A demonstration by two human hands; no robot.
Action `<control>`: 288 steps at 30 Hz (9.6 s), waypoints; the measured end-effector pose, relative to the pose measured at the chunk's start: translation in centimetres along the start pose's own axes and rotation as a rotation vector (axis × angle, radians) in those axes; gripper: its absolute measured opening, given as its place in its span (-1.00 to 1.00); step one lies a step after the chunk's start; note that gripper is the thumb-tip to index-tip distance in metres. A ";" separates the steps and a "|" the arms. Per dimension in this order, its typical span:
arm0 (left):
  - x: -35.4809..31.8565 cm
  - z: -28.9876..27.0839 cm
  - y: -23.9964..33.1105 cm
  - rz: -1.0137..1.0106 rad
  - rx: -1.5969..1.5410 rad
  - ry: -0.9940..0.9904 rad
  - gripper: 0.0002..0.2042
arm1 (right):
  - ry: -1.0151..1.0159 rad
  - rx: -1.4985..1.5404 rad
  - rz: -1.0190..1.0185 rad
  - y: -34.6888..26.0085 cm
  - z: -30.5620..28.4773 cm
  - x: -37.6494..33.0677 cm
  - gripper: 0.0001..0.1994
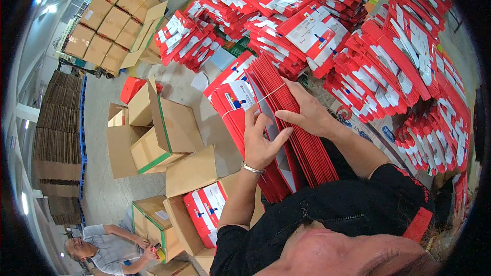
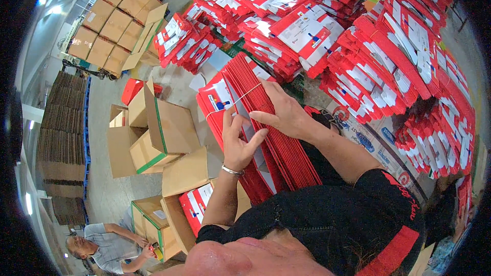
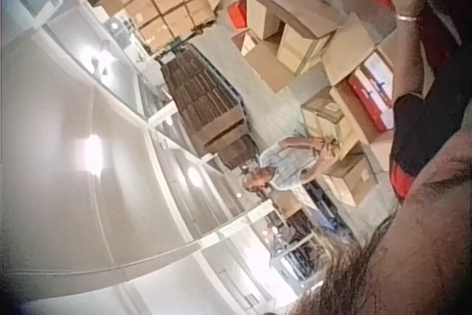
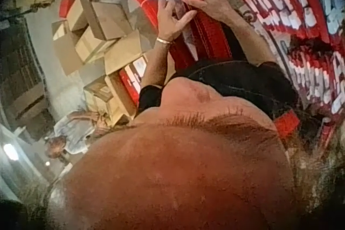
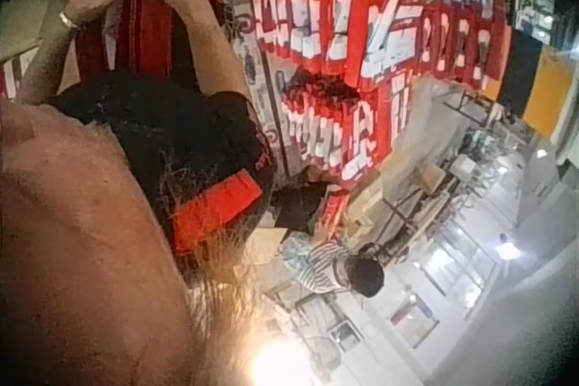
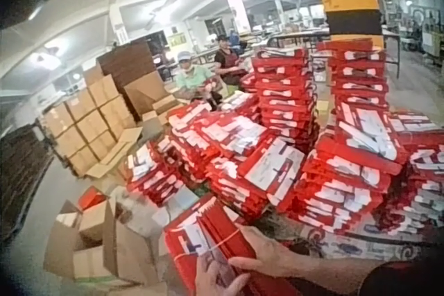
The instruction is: Packing stacks of red and white cardboard packaging into cardboard shipping boxes.
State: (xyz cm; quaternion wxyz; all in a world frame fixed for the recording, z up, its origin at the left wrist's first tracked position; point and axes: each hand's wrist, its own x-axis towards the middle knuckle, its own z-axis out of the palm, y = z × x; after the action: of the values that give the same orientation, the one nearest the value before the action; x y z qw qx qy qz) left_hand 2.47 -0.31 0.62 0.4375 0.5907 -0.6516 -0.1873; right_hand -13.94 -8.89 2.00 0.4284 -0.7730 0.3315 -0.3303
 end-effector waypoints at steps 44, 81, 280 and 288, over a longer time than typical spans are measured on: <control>-0.4 0.6 1.7 0.003 0.230 0.010 -0.69 | 0.037 -0.023 0.037 0.3 -1.0 -0.1 -0.24; -0.2 0.1 0.8 -0.150 -0.137 -0.108 -0.72 | 0.051 -0.107 -0.009 0.1 -1.0 0.2 -0.32; -3.2 2.0 4.1 -0.119 0.189 -0.038 -0.57 | -0.027 0.226 0.063 1.5 -0.2 0.8 -0.32; -3.6 2.4 3.6 -0.021 0.203 0.039 -0.57 | -0.113 0.367 0.022 2.8 -1.1 7.1 -0.34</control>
State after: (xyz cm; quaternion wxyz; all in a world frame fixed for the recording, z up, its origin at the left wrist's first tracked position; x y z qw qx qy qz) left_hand -1.94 3.20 0.79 0.3861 0.6423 -0.6523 -0.1131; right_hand -11.46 -16.17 1.57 0.5836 -0.6956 0.2498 -0.3364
